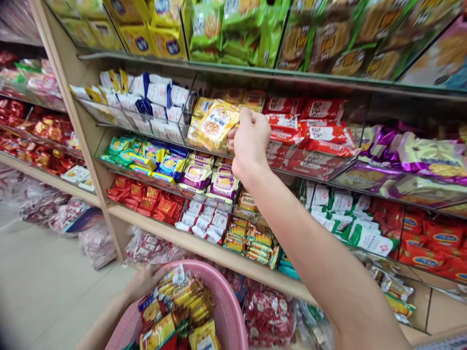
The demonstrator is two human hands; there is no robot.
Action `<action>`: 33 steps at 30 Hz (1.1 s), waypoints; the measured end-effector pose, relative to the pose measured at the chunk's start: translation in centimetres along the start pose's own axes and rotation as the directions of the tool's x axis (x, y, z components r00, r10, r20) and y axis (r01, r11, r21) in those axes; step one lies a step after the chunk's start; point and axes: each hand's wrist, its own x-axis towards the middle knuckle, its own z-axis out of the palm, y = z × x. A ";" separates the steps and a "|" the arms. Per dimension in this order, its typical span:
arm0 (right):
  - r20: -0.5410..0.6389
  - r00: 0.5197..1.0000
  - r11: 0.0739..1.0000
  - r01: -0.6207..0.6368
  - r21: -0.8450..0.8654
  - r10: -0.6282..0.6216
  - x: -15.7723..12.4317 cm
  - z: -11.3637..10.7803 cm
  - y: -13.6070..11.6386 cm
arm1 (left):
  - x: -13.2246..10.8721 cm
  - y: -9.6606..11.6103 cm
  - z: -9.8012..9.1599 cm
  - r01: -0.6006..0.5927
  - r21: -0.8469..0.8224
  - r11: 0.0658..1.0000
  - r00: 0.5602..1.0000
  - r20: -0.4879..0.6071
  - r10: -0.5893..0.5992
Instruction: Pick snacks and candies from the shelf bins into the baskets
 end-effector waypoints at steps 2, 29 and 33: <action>0.063 0.990 0.990 -0.126 0.066 0.122 -5.6 -1.5 -0.1 | 0.1 0.0 0.0 -0.023 -0.019 1.000 1.000 0.011 0.023; 0.312 0.236 0.364 -0.809 -0.461 0.920 -34.6 -13.1 17.8 | 0.4 -0.1 0.4 -0.007 -0.076 0.997 0.999 0.042 0.010; 0.309 0.409 0.512 -0.703 -0.493 0.859 -35.5 -12.9 19.2 | 0.6 -0.3 0.6 -0.017 -0.087 0.996 0.999 0.043 0.021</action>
